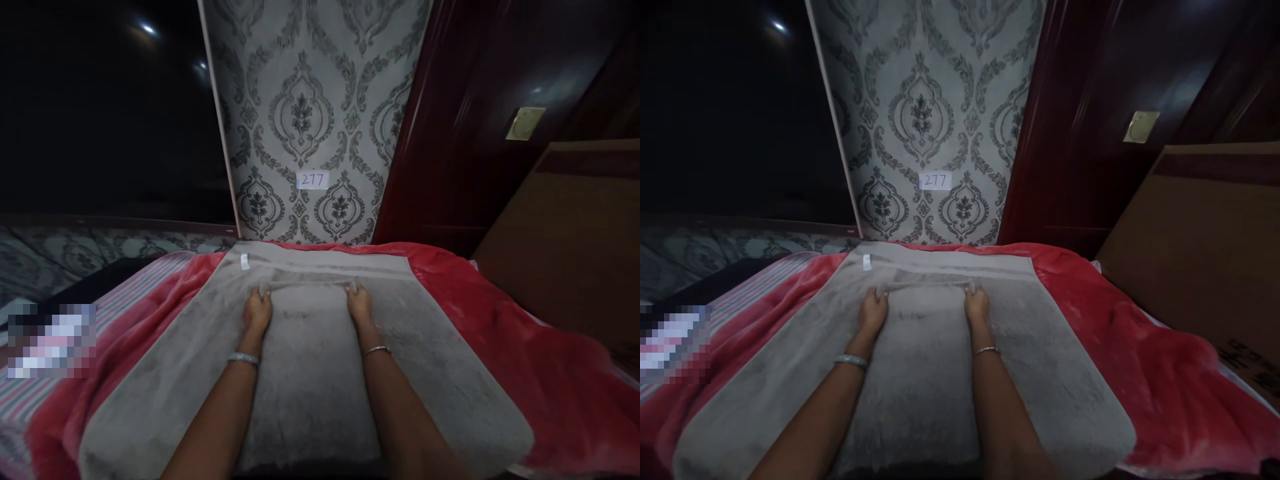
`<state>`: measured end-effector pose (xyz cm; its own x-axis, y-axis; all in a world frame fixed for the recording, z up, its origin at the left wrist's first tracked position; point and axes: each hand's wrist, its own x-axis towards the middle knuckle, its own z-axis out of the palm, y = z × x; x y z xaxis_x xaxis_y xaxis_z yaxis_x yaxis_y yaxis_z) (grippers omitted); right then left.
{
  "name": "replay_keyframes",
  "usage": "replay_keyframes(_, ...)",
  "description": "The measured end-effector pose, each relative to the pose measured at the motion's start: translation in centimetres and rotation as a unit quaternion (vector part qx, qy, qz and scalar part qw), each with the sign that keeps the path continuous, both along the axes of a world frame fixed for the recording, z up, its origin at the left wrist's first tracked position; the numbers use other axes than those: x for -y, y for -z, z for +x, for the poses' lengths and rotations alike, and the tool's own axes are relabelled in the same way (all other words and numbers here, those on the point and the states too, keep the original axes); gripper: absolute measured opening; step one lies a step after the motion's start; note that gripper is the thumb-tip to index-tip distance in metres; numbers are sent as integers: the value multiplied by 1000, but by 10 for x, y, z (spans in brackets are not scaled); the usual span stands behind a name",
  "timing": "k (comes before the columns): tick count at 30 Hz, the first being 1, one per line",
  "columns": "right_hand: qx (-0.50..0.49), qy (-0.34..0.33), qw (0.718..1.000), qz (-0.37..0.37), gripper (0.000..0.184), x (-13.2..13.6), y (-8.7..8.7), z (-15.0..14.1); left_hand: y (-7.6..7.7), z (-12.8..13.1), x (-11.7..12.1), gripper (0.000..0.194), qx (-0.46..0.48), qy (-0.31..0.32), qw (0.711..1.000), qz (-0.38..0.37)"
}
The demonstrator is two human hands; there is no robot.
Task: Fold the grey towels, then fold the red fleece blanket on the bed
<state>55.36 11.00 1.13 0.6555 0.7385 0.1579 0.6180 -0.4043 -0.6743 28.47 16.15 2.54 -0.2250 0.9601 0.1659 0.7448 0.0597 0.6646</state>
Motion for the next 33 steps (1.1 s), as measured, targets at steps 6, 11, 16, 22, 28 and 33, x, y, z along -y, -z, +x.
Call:
replay_keyframes(6, 10, -3, 1000, 9, 43, 1, 0, 3, 1, 2, 2, 43, -15, -15, 1000, 4)
replay_keyframes(11, 18, -3, 1000, 12, 47, 7, -4, 1, 0, 4, 9, 44, -28, -20, 998, 47)
replay_keyframes(16, 15, 9, 1000, -13, 41, 10, -6, -4, -2, 8, 6, 35, -33, -21, 999, 6)
replay_keyframes(22, 21, 0, 1000, -8, 41, 13, -7, -4, -9, 5, 12, 40, -18, -34, 997, 65)
replay_keyframes(28, 102, -50, 993, 29, 57, 19, -17, -10, -13, 10, 24, 60, -184, 187, 947, 183)
replay_keyframes(33, 162, -218, 956, -112, 60, 19, -13, -19, -3, 24, 20, 54, -259, 331, 907, 28)
